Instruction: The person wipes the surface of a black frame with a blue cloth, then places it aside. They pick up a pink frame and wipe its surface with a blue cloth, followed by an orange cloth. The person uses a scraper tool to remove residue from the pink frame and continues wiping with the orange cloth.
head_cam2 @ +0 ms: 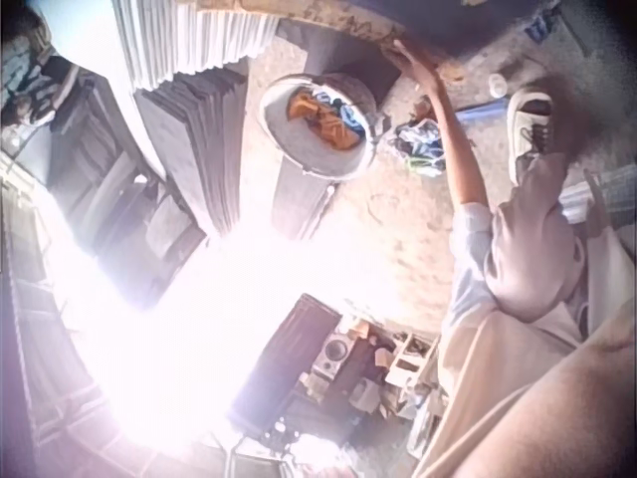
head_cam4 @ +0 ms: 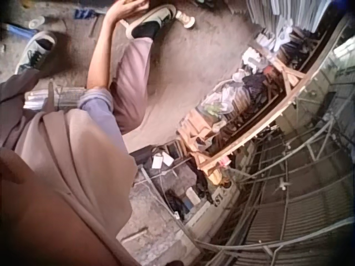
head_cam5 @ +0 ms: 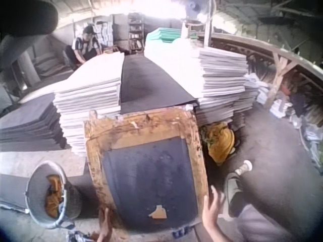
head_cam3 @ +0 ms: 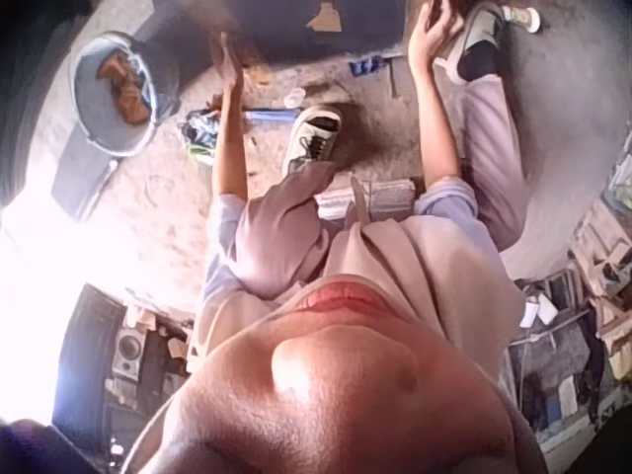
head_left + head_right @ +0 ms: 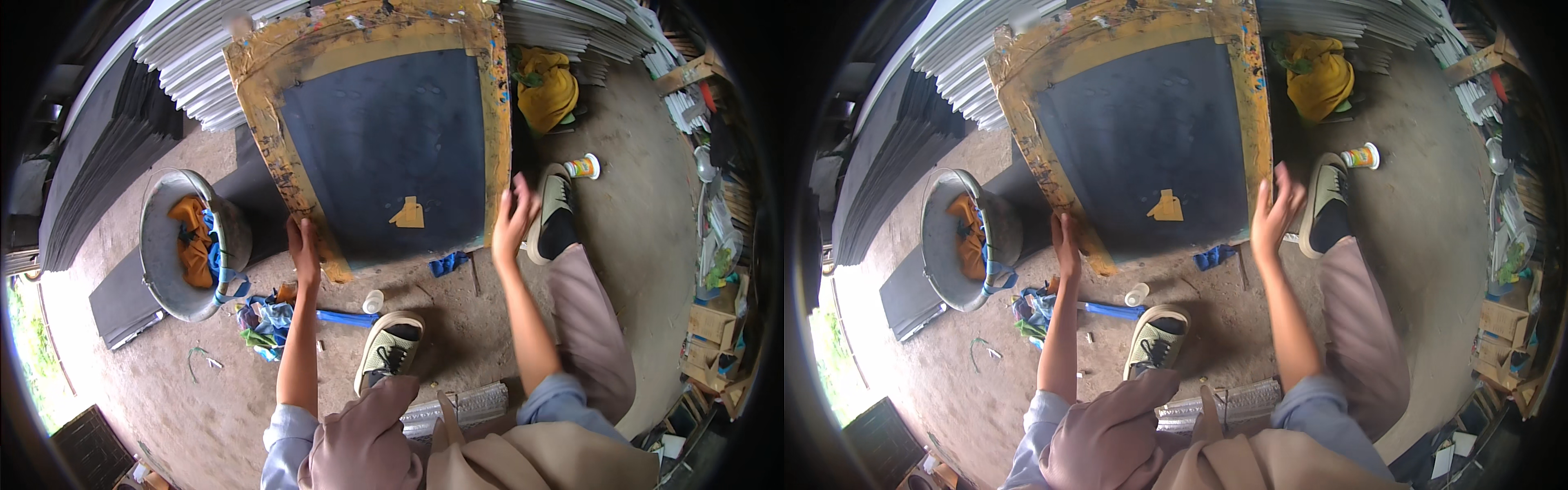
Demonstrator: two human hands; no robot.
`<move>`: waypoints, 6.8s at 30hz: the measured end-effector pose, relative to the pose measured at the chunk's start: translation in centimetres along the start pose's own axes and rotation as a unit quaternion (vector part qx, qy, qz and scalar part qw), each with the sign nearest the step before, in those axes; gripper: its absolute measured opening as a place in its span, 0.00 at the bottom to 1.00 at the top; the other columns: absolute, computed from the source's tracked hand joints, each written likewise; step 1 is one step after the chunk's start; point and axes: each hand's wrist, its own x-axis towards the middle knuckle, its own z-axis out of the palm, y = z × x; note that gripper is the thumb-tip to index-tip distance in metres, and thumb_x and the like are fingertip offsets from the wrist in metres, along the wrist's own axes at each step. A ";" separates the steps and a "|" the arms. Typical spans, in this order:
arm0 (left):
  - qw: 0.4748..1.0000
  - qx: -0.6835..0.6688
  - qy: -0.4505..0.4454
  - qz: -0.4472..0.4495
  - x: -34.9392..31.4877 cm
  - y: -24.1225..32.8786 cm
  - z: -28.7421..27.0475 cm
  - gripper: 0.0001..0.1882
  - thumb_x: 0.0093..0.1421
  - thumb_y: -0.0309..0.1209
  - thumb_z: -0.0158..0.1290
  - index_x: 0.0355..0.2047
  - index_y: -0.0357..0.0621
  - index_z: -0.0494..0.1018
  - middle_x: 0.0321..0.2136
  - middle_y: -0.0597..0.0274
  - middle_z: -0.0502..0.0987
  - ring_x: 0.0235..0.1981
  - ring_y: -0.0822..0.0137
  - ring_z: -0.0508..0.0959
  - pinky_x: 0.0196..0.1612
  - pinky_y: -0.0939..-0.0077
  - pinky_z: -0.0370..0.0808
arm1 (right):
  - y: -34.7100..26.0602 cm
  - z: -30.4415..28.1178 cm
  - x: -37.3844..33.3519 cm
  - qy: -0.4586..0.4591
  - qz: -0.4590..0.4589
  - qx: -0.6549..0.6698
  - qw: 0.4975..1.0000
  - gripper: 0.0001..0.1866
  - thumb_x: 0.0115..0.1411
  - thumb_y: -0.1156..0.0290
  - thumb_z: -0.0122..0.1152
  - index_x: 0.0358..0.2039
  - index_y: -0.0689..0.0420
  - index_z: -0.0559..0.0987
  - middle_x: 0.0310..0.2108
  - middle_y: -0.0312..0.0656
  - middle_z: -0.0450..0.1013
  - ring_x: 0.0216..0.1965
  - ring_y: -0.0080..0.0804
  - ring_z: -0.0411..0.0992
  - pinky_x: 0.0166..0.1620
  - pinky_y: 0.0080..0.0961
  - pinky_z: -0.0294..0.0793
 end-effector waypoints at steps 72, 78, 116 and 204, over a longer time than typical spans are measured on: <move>0.960 -0.049 0.016 0.275 -17.2 31.2 -4.3 0.18 0.58 0.43 0.54 0.31 0.46 0.57 0.13 0.73 0.62 0.12 0.83 0.58 0.14 0.85 0.55 | -10.6 -5.3 -4.9 -0.226 0.428 0.732 0.479 0.31 0.60 0.46 0.48 0.57 0.52 0.60 0.55 0.41 0.61 0.54 0.43 0.62 0.53 0.51 0.63; 0.958 -0.076 0.062 0.269 -17.5 31.1 -6.0 0.21 0.57 0.44 0.54 0.28 0.45 0.56 0.13 0.71 0.62 0.13 0.81 0.59 0.15 0.83 0.56 | -10.1 -5.4 -6.5 -0.255 0.327 0.599 0.685 0.15 0.61 0.58 0.52 0.37 0.58 0.72 0.35 0.38 0.73 0.35 0.33 0.72 0.38 0.30 0.72; 0.970 -0.232 -0.018 0.074 -0.1 16.9 1.7 0.27 0.65 0.41 0.39 0.60 0.40 0.52 0.55 0.58 0.62 0.57 0.67 0.60 0.59 0.74 0.55 | -8.7 -11.6 18.5 -0.067 0.168 0.307 0.934 0.24 0.58 0.48 0.54 0.25 0.61 0.74 0.25 0.32 0.66 0.29 0.19 0.61 0.36 0.17 0.62; 0.600 0.008 0.789 -0.132 -71.4 44.2 -67.7 0.46 0.53 0.59 0.49 0.58 0.33 0.51 0.52 0.36 0.60 0.56 0.47 0.62 0.55 0.61 0.61 | -102.9 -51.8 -19.4 -0.837 -0.187 0.476 0.196 0.32 0.43 0.66 0.62 0.50 0.64 0.67 0.38 0.41 0.72 0.38 0.26 0.71 0.44 0.21 0.69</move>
